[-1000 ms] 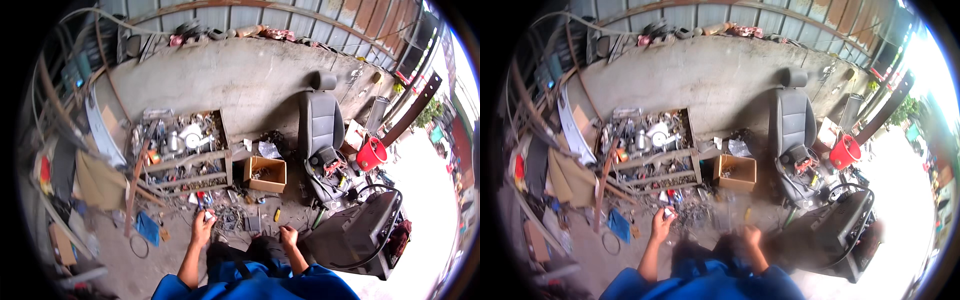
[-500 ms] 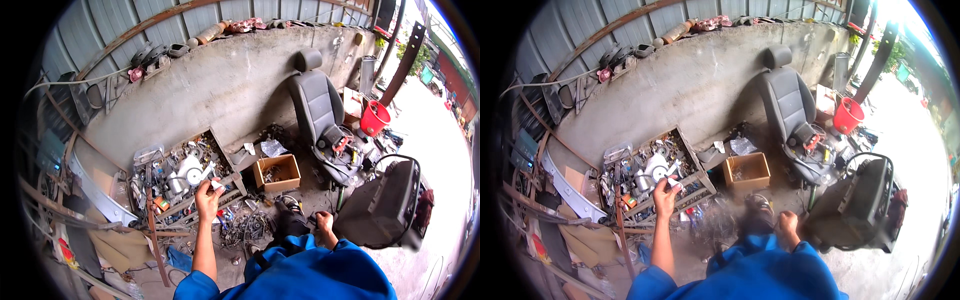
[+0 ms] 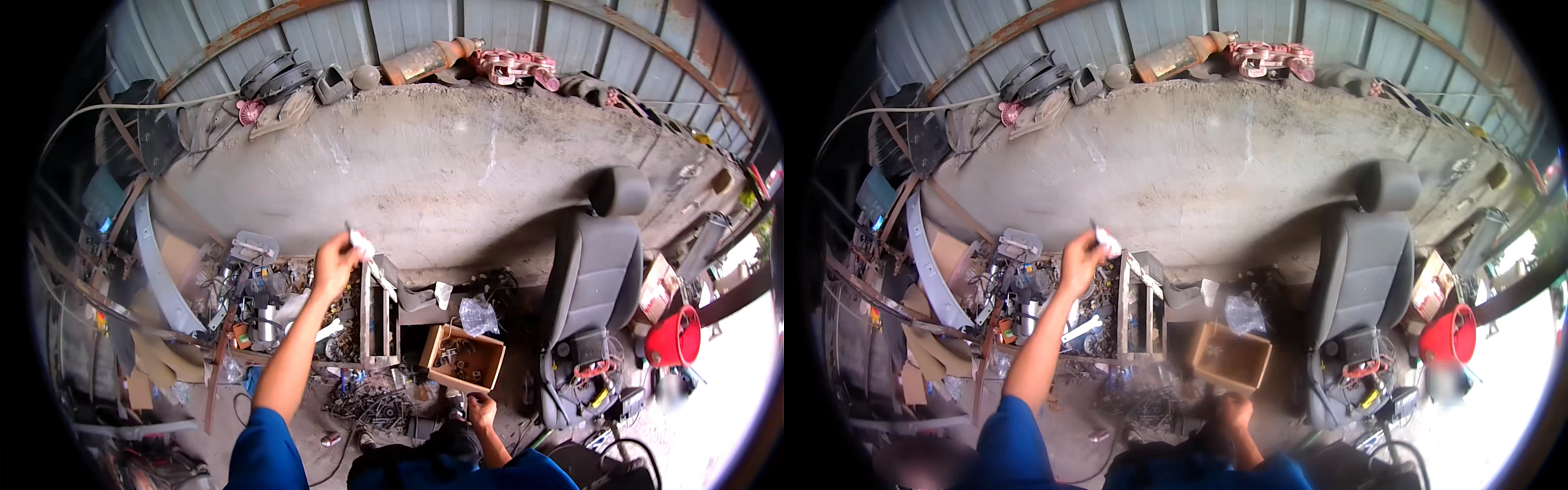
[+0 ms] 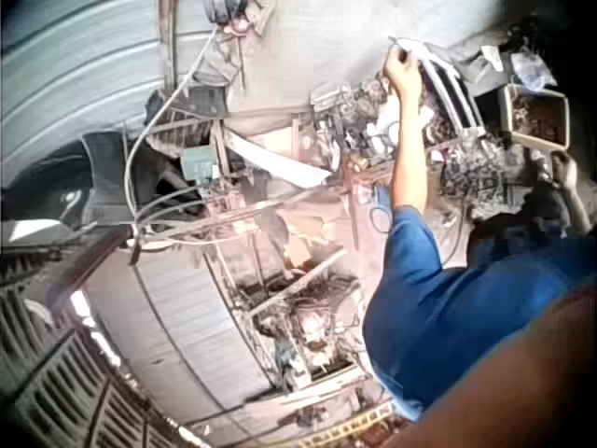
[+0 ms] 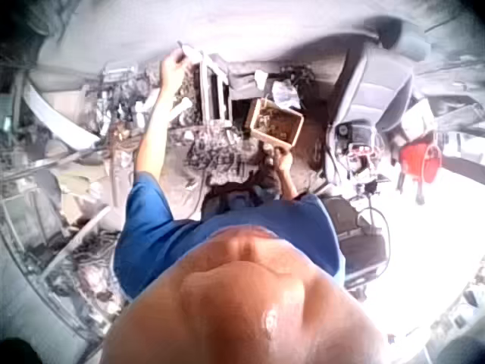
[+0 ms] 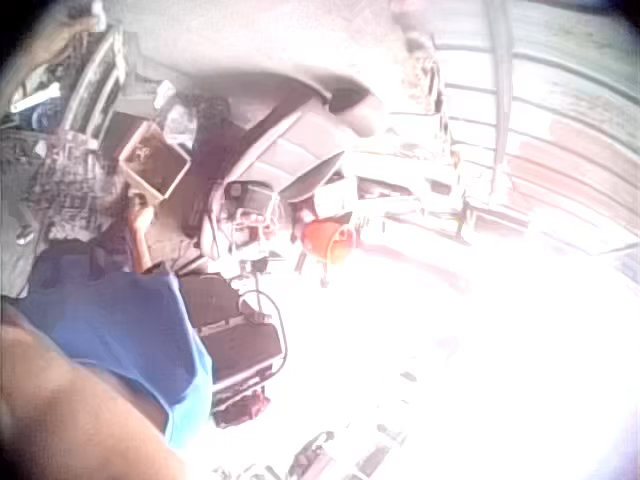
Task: The person retrieves a welding torch and electrode holder, then inserts a welding rod into the holder and secures it. They walk through the workshop and use an angle grinder to sharpen the tip of the welding rod before setting the grinder down.
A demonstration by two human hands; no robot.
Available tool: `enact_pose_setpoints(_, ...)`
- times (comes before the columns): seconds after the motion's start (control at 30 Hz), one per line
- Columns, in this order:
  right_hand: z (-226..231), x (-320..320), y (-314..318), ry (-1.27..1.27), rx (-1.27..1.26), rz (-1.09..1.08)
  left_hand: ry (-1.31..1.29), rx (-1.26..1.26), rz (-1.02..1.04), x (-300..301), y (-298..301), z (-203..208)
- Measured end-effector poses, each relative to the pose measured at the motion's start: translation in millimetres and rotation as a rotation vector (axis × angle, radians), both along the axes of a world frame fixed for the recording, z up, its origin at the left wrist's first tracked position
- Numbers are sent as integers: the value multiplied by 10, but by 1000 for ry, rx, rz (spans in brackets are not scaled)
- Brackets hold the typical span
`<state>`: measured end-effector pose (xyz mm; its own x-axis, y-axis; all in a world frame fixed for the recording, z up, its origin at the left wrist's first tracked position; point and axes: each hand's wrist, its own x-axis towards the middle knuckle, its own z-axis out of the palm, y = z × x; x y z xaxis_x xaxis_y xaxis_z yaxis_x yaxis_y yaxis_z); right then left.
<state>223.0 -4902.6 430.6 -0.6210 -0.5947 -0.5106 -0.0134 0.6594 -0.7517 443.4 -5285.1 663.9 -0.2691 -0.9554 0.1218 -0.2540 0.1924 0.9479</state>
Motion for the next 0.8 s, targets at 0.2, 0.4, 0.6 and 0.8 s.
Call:
enact_pose_setpoints(0.2, -379, -791, -105, -94, -22, -14, 60, -215, 18, -1553, -1568, 1014)
enact_pose_setpoints(0.4, -726, -1198, 321, 36, -51, -121, -84, -542, 183, -2053, -2642, 1415)
enact_pose_setpoints(0.6, -996, -1368, 544, -50, -97, -251, -293, -652, 296, -2187, -2960, 1605)
enact_pose_setpoints(0.8, -997, -1462, 438, -97, -125, -278, -390, -584, 377, -2325, -2717, 1706)
